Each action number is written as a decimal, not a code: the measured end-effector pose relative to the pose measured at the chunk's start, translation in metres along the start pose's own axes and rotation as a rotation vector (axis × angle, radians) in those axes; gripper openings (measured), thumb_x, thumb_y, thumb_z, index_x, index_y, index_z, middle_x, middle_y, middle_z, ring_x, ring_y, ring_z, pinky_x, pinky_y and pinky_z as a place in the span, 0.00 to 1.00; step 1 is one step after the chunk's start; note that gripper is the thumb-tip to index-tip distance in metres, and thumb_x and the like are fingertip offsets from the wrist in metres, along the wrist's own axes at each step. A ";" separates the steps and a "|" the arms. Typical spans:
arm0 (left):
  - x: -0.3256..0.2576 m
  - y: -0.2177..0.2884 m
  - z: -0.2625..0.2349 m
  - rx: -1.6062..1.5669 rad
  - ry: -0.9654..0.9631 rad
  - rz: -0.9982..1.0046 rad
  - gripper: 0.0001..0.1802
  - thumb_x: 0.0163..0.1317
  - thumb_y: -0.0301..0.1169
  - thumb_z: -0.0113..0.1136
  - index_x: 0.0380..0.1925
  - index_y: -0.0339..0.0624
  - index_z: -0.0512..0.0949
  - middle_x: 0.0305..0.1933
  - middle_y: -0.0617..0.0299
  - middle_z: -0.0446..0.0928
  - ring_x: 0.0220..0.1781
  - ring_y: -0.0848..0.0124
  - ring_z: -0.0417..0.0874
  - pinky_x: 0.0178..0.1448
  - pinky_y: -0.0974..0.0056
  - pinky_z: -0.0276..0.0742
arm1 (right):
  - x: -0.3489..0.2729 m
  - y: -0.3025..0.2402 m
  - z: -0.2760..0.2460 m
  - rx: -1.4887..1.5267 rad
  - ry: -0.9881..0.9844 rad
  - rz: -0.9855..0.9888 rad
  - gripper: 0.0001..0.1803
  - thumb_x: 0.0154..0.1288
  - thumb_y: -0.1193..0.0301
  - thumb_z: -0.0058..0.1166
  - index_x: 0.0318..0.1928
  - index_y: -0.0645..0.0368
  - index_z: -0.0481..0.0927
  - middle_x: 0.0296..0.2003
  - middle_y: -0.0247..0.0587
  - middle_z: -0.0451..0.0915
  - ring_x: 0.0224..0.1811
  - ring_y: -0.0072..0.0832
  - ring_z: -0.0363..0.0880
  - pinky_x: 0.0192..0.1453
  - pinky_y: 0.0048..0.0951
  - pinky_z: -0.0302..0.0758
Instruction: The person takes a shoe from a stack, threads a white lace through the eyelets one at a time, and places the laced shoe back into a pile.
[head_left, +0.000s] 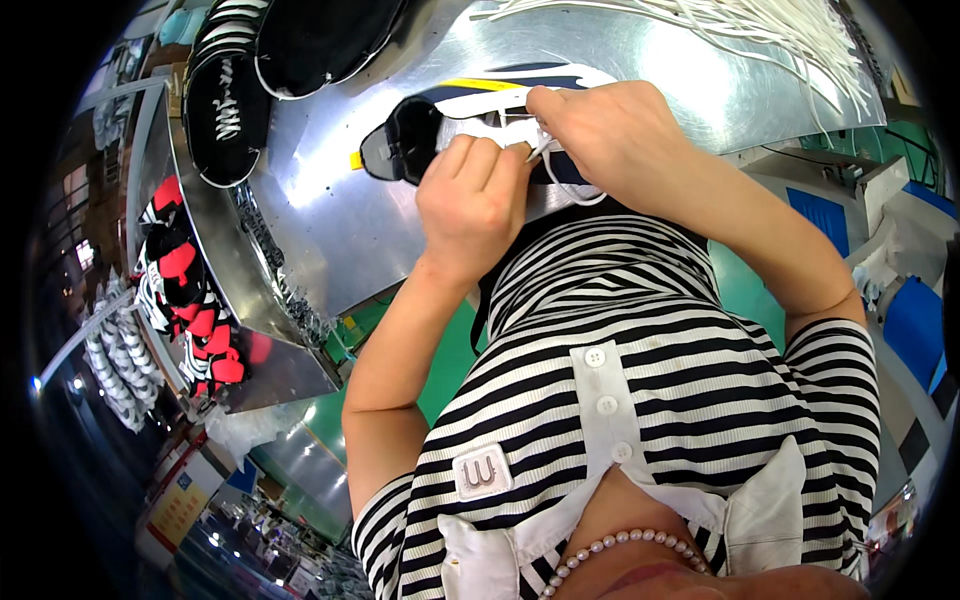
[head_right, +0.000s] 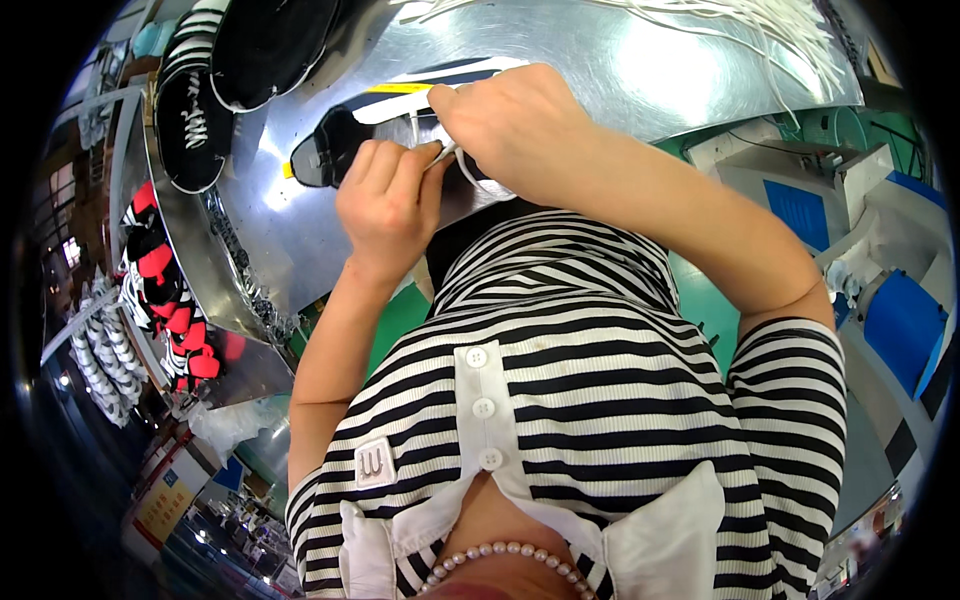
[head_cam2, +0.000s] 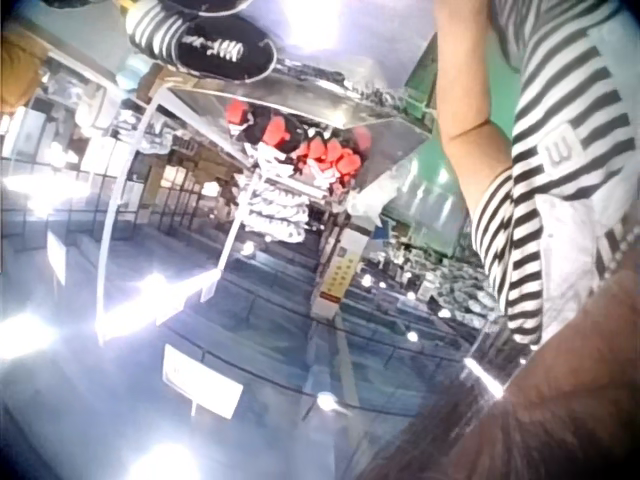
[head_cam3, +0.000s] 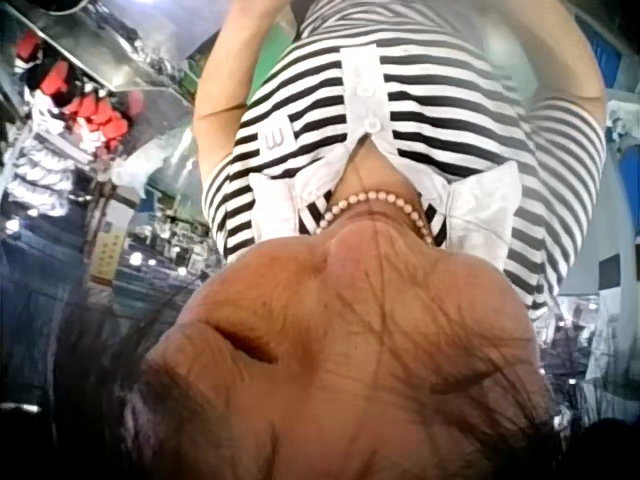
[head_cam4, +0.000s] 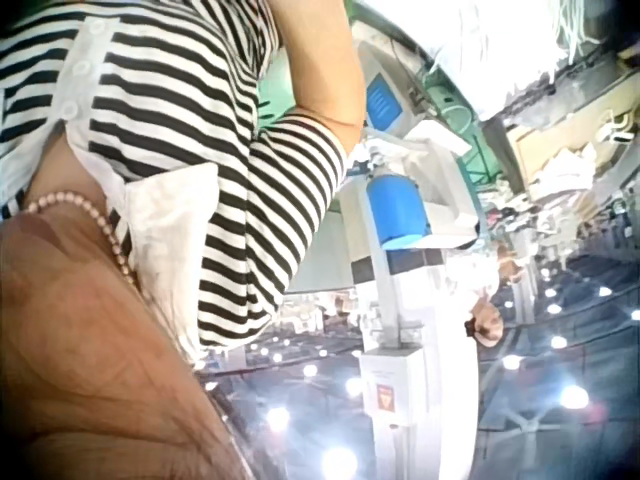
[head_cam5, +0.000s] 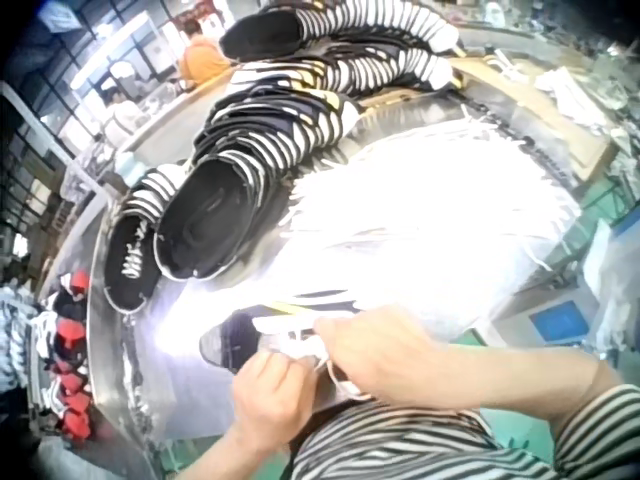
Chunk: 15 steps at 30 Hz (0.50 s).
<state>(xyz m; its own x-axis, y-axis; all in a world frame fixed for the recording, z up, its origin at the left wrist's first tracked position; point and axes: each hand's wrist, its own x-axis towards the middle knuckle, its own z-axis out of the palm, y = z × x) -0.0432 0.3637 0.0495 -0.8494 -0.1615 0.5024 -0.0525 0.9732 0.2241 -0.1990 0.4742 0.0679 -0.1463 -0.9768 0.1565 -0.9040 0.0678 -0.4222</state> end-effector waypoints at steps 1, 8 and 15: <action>-0.001 0.002 0.002 0.018 0.011 0.003 0.10 0.46 0.22 0.70 0.30 0.40 0.80 0.23 0.61 0.70 0.26 0.63 0.72 0.28 0.62 0.68 | 0.004 0.001 -0.001 -0.043 -0.057 0.021 0.08 0.58 0.74 0.57 0.39 0.59 0.78 0.29 0.41 0.83 0.32 0.39 0.83 0.33 0.35 0.75; 0.000 -0.002 0.005 -0.137 -0.035 -0.014 0.10 0.46 0.22 0.71 0.29 0.40 0.80 0.24 0.61 0.71 0.26 0.62 0.73 0.29 0.61 0.69 | 0.019 0.022 0.012 0.657 -0.023 0.133 0.11 0.58 0.69 0.60 0.42 0.56 0.82 0.33 0.41 0.85 0.37 0.38 0.83 0.41 0.36 0.76; -0.003 0.002 0.004 -0.115 -0.057 -0.040 0.10 0.46 0.22 0.70 0.29 0.41 0.80 0.25 0.61 0.72 0.28 0.62 0.74 0.30 0.61 0.70 | 0.018 0.012 -0.021 0.737 -0.092 0.070 0.09 0.64 0.76 0.58 0.45 0.61 0.80 0.31 0.38 0.85 0.34 0.22 0.84 0.37 0.21 0.77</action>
<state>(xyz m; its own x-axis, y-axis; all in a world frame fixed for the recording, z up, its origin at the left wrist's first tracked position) -0.0434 0.3671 0.0450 -0.8766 -0.1868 0.4436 -0.0289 0.9404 0.3389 -0.2208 0.4614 0.0845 -0.1300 -0.9905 0.0453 -0.3856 0.0084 -0.9226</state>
